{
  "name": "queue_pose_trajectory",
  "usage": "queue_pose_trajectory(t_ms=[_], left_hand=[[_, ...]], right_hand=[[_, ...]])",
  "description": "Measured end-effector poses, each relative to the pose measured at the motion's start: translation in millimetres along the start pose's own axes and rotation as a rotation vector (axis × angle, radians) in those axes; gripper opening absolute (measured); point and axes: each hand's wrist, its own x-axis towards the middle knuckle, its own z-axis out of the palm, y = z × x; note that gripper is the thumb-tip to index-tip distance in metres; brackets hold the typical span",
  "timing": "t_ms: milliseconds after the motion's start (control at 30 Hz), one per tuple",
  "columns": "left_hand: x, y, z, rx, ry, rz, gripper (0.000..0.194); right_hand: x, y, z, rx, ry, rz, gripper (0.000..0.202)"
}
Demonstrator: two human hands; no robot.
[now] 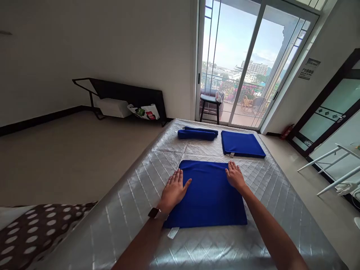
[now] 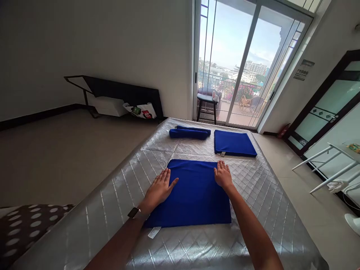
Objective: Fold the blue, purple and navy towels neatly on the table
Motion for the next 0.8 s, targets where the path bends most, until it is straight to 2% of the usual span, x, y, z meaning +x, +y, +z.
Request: queue_pose_trajectory(t_ms=[100,233,400,500,600,700,800], left_hand=[[-1.1,-1.6,2.1,0.012,0.017,0.016,0.081],[-1.5,-3.1,1.2,0.038,0.004,0.016,0.083],[-0.7,-10.6,-5.9,0.085,-0.043,-0.002,0.085],[1.1,-4.8,-11.3,0.103,-0.025,0.01,0.083],[7.0,25.9,-10.1,0.091,-0.012,0.177,0.079],[20.8,78.7,2.3,0.054,-0.043,0.388,0.073],[41.9,130.1,21.0,0.018,-0.052,0.532,0.064]], right_hand=[[10.7,1.3,7.2,0.029,-0.007,0.037,0.06],[10.3,2.8,17.7,0.056,0.032,0.047,0.061],[10.3,2.0,21.9,0.081,0.045,0.044,0.062],[11.9,1.4,24.8,0.09,0.057,0.038,0.062],[13.0,0.7,27.6,0.096,0.066,0.019,0.065],[12.9,0.7,28.0,0.094,0.061,0.016,0.068],[11.7,1.9,26.0,0.071,0.047,0.003,0.067]])
